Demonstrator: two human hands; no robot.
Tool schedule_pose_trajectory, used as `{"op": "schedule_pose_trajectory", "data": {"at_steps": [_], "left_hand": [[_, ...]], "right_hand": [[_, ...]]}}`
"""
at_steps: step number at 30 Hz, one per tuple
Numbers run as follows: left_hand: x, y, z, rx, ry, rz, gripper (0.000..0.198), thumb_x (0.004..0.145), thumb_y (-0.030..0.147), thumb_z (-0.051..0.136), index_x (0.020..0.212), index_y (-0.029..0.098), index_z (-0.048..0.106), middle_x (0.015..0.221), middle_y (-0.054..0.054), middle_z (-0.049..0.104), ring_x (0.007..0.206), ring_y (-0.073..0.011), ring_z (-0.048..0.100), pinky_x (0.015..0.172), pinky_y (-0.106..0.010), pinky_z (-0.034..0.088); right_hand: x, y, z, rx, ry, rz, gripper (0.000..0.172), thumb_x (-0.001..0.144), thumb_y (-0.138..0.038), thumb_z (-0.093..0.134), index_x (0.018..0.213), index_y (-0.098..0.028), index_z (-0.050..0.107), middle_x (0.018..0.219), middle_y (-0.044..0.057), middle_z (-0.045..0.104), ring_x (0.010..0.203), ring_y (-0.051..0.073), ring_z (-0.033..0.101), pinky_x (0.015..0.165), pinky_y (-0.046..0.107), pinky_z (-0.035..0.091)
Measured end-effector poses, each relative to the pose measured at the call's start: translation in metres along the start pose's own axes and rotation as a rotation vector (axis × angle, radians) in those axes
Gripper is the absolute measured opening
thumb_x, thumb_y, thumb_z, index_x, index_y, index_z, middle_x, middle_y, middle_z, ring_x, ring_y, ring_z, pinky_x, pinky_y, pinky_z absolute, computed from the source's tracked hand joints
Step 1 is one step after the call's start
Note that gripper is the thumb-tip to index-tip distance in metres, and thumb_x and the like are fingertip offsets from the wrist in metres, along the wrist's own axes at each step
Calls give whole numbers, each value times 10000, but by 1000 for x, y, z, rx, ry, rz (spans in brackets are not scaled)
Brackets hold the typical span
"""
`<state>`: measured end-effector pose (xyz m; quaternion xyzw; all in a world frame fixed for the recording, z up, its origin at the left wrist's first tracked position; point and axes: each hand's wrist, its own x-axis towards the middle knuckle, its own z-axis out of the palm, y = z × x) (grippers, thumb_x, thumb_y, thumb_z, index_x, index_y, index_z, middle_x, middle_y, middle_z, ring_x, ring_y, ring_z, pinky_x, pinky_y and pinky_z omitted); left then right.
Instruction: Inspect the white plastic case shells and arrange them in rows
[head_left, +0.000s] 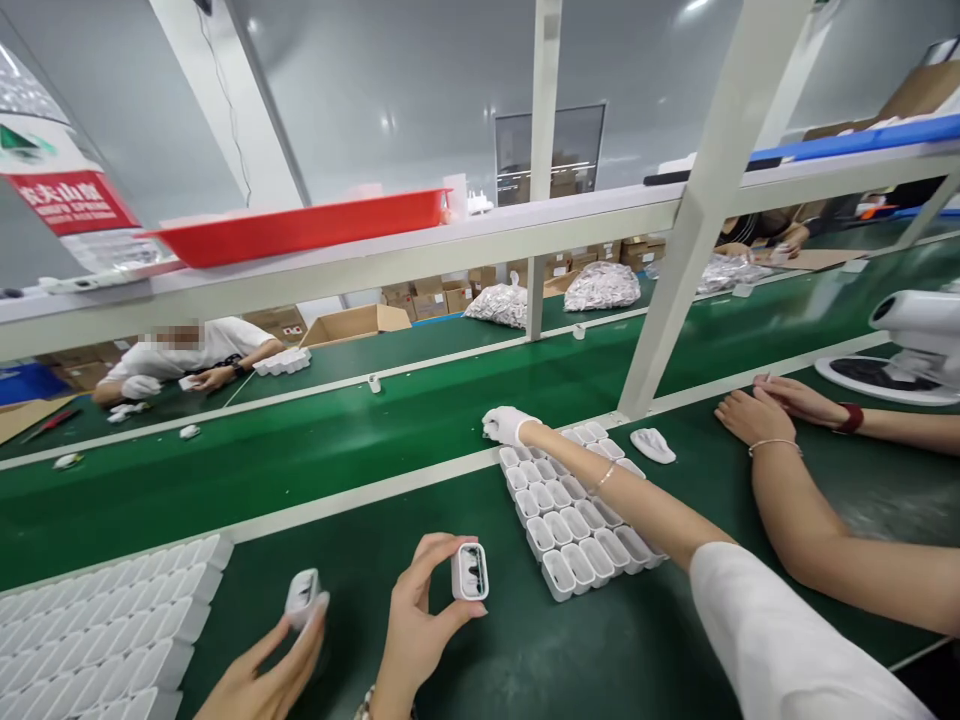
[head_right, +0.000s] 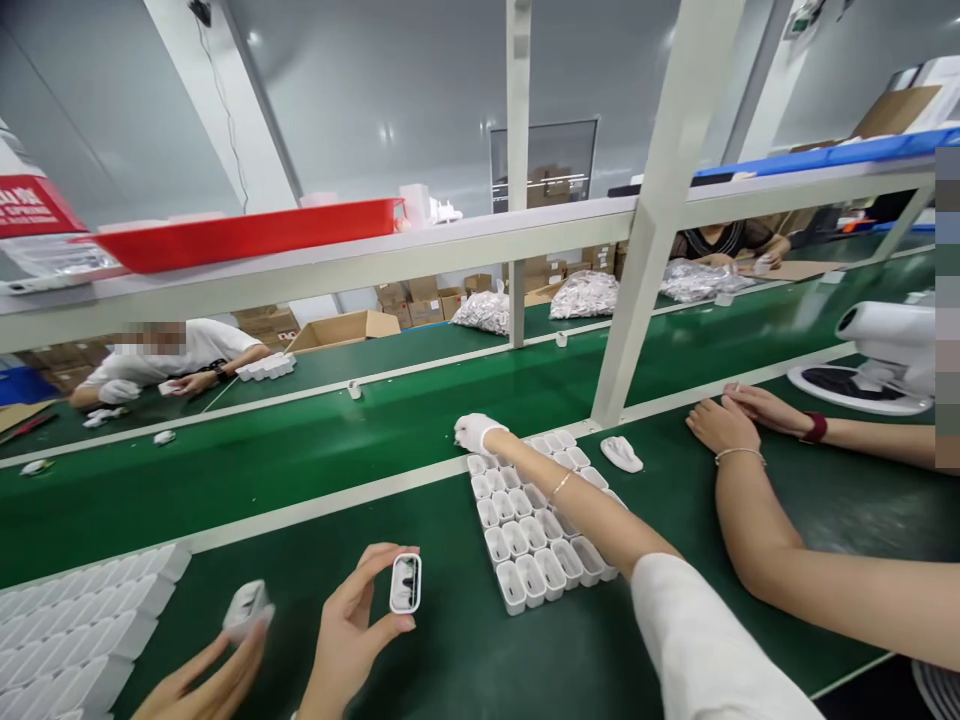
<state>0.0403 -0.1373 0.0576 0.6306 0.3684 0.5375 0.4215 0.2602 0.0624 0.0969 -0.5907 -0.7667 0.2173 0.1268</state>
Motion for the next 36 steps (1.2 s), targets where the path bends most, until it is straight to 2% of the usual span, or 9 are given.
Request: {"op": "schedule_pose_trajectory", "data": {"at_steps": [4, 7, 10, 14, 20, 28, 31, 34, 36], "left_hand": [[-2, 1, 0, -95, 4, 75, 460, 720, 370, 900, 1150, 279, 763, 1072, -117, 750, 1085, -292, 640, 912, -391, 546], [-3, 2, 0, -106, 4, 102, 495, 708, 405, 906, 1165, 290, 754, 1077, -113, 749, 1086, -295, 645, 917, -412, 549], [-3, 5, 1, -95, -2, 128, 532, 694, 434, 910, 1178, 281, 751, 1069, -118, 750, 1065, -299, 653, 917, -438, 553], [-2, 8, 2, -61, -22, 156, 574, 681, 520, 889, 1180, 269, 758, 1029, -130, 764, 1032, -302, 656, 880, -444, 571], [-1, 8, 1, 43, -41, 183, 557, 681, 477, 902, 1181, 280, 760, 1030, -116, 787, 1003, -303, 663, 923, -486, 545], [-1, 10, 3, 157, -24, 177, 555, 683, 507, 888, 1171, 273, 766, 1048, -112, 790, 1021, -301, 673, 920, -458, 563], [-3, 9, 4, 186, -15, 176, 554, 670, 507, 898, 1161, 284, 772, 1034, -105, 795, 995, -303, 688, 932, -475, 559], [-4, 8, 4, 201, -20, 163, 489, 704, 474, 890, 1147, 300, 778, 1025, -102, 800, 992, -304, 698, 960, -490, 543], [-5, 8, 3, 185, -29, 152, 472, 714, 476, 883, 1140, 300, 781, 1033, -108, 798, 1009, -307, 693, 961, -490, 542]], "right_hand": [[-20, -27, 52, -33, -234, -205, 216, 968, -309, 653, 1101, -139, 667, 1113, 61, 678, 1023, 211, 659, 923, 427, 551], [-45, -45, 73, -24, -315, -306, 220, 838, -228, 779, 1012, -119, 701, 1067, 101, 697, 1081, 284, 641, 971, 509, 498], [-72, -53, 64, 75, -295, -377, 452, 750, -194, 827, 1172, -113, 687, 1190, 194, 670, 1188, 378, 583, 1020, 596, 422], [-111, -53, 32, 330, -302, -449, 514, 990, -355, 567, 1470, -198, 471, 1345, 145, 615, 1177, 227, 624, 994, 415, 514], [-152, -57, 29, 877, -424, -414, 665, 865, -387, 730, 1455, -182, 499, 1262, 119, 635, 1012, 198, 671, 941, 381, 556], [-150, -54, 42, 989, -479, -462, 654, 811, -248, 725, 1431, -190, 525, 1203, 97, 599, 791, 123, 638, 828, 336, 554], [-153, -58, 43, 905, -378, -542, 637, 767, -160, 697, 1389, -180, 558, 1263, 121, 590, 953, 183, 660, 880, 352, 547], [-157, -65, 46, 787, -168, -655, 647, 725, -68, 630, 1357, -203, 599, 1269, 113, 606, 1153, 239, 614, 1023, 381, 498], [-156, -67, 44, 774, -167, -665, 673, 740, -51, 605, 1390, -221, 577, 1189, 99, 642, 1133, 232, 622, 1025, 380, 496]]}}
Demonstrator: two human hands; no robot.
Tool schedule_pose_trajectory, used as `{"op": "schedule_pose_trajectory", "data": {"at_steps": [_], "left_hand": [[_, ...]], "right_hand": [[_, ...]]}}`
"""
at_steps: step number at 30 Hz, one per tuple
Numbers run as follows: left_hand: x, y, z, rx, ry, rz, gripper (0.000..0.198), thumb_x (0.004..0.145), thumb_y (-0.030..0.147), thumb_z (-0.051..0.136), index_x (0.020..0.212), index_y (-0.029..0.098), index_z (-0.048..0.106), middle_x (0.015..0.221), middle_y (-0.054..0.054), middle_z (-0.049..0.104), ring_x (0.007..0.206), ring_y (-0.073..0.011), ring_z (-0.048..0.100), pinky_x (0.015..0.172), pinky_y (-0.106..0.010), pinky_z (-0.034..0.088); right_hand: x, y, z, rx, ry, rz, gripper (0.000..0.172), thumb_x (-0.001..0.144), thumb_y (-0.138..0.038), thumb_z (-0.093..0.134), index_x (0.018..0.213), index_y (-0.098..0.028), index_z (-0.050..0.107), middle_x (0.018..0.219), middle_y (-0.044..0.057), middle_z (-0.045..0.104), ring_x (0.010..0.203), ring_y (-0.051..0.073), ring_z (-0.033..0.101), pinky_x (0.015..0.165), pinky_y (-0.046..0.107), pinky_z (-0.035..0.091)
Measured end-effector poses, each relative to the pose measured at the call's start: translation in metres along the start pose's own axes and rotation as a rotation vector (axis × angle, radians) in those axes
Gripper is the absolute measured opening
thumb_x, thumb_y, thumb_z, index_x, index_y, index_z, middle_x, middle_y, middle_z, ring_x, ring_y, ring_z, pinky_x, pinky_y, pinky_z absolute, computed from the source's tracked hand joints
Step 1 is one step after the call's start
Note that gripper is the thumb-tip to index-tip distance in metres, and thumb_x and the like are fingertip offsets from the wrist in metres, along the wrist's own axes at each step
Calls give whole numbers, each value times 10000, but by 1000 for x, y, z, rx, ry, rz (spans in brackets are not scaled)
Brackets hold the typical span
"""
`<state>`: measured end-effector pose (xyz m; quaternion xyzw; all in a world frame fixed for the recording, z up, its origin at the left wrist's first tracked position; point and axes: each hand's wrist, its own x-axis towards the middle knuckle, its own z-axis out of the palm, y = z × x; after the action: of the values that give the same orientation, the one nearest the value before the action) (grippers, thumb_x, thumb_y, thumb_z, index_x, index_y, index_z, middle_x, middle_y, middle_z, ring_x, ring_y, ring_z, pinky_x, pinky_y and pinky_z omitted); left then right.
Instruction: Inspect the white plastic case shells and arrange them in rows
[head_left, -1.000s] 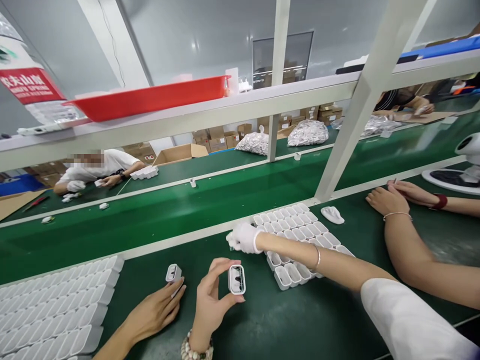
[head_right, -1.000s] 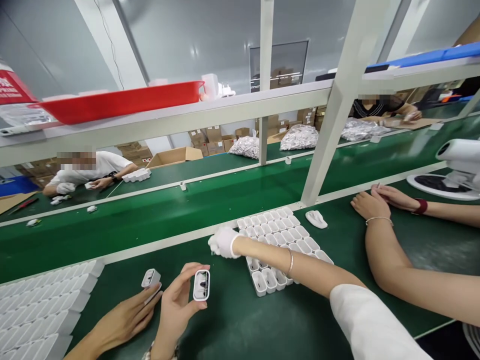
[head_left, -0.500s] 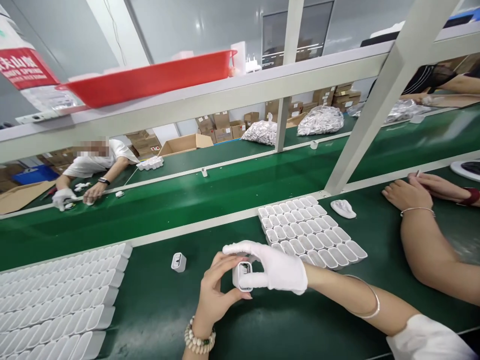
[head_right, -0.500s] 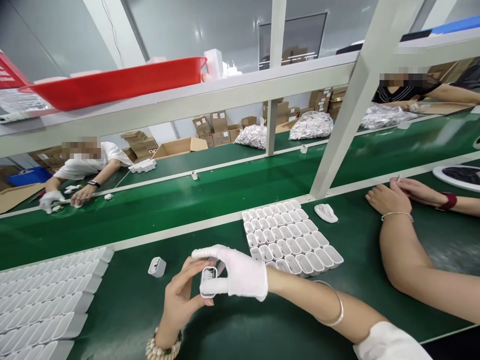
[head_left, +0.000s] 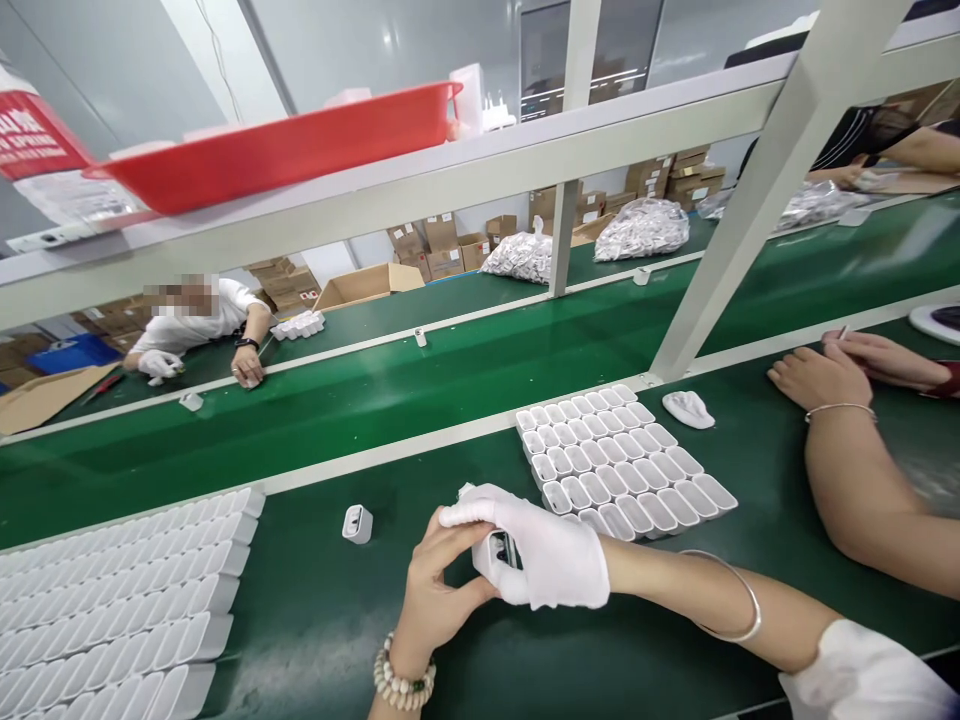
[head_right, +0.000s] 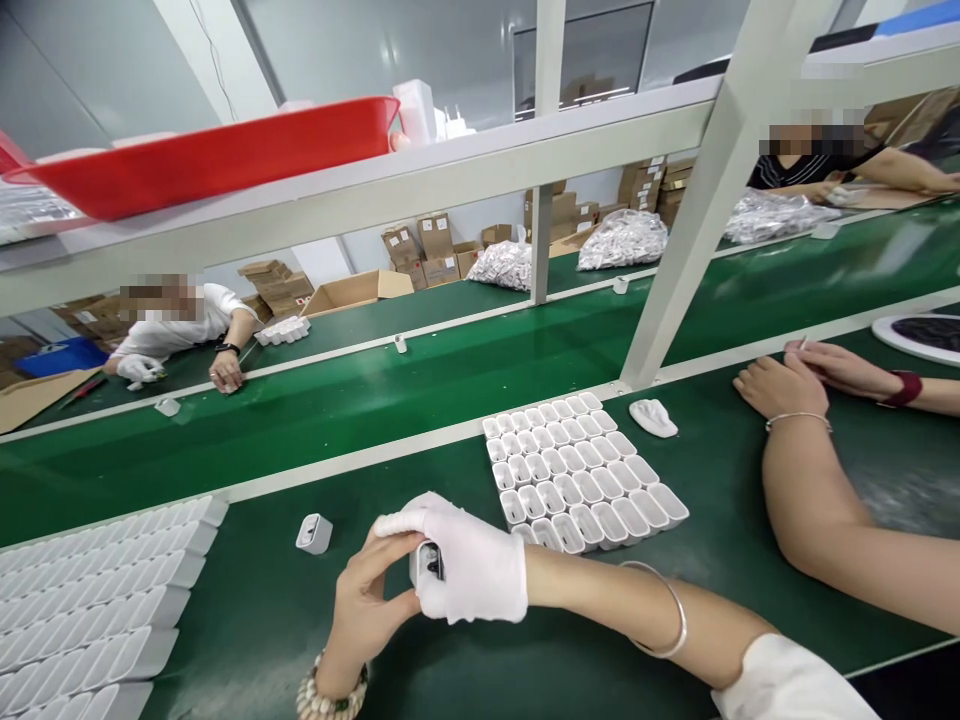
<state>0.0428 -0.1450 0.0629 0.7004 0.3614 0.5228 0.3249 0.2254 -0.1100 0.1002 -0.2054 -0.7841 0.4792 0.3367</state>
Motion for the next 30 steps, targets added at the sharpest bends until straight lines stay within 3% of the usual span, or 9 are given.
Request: {"op": "schedule_pose_trajectory", "data": {"at_steps": [3, 5, 8, 12, 16, 20, 23, 27, 30], "left_hand": [[1, 1, -2, -78, -15, -4, 580, 651, 580, 879, 1144, 291, 780, 990, -117, 799, 949, -299, 684, 893, -478, 567], [2, 3, -3, -142, -18, -6, 632, 624, 631, 864, 1154, 297, 776, 962, -114, 796, 880, -274, 666, 815, -439, 579], [2, 4, -4, -216, -15, -21, 612, 631, 601, 877, 1156, 304, 773, 957, -111, 786, 866, -256, 640, 773, -391, 568], [0, 2, -2, -295, -2, -61, 588, 626, 539, 910, 1145, 302, 770, 994, -102, 770, 937, -262, 640, 822, -383, 562], [-4, -2, -1, -374, 21, -123, 650, 604, 491, 942, 1184, 323, 703, 1012, -55, 757, 1000, -245, 674, 888, -341, 545], [-7, -8, -2, -422, 13, -204, 647, 596, 557, 924, 1103, 259, 654, 1067, -75, 733, 995, -248, 696, 877, -318, 547], [-9, -14, -1, -435, -26, -250, 741, 594, 649, 882, 1128, 247, 561, 952, -71, 749, 927, -255, 714, 850, -327, 546], [-11, -19, 8, -409, -62, -279, 723, 639, 670, 847, 1125, 282, 478, 918, -21, 737, 908, -223, 711, 823, -280, 526], [-9, -22, 15, -372, -91, -274, 730, 697, 746, 750, 1168, 292, 425, 961, -40, 732, 935, -235, 704, 841, -311, 530]], "right_hand": [[1, -3, -15, 205, -185, 214, 726, 837, -226, 683, 1515, -215, 425, 1098, 91, 664, 975, 206, 663, 889, 376, 558], [0, -7, -31, 316, -244, 298, 751, 885, -396, 685, 1541, -203, 374, 1211, 126, 630, 1000, 202, 659, 874, 377, 560], [-2, -13, -46, 205, -129, 284, 648, 913, -452, 663, 1484, -218, 466, 1358, 139, 549, 1109, 201, 615, 895, 342, 540], [-9, -17, -39, -14, 14, 261, 515, 898, -462, 677, 1351, -229, 604, 1169, 84, 605, 809, 133, 609, 645, 254, 518], [-12, -17, -25, -114, 114, 125, 382, 902, -407, 675, 1241, -230, 677, 1045, 53, 623, 691, 101, 567, 639, 256, 504], [-8, -20, -25, -107, 98, 153, 232, 900, -381, 671, 1034, -216, 763, 912, 39, 629, 651, 102, 562, 593, 239, 476], [-5, -21, -25, -120, 27, 197, 281, 827, -428, 756, 1015, -220, 769, 880, 26, 610, 694, 125, 596, 633, 256, 486], [-6, -18, -19, -99, -97, 297, 547, 637, -510, 900, 1073, -219, 742, 983, 22, 587, 760, 145, 642, 673, 264, 511], [-8, -13, -20, -128, -115, 314, 503, 614, -522, 906, 970, -201, 755, 972, 22, 595, 756, 141, 647, 647, 253, 512]]}}
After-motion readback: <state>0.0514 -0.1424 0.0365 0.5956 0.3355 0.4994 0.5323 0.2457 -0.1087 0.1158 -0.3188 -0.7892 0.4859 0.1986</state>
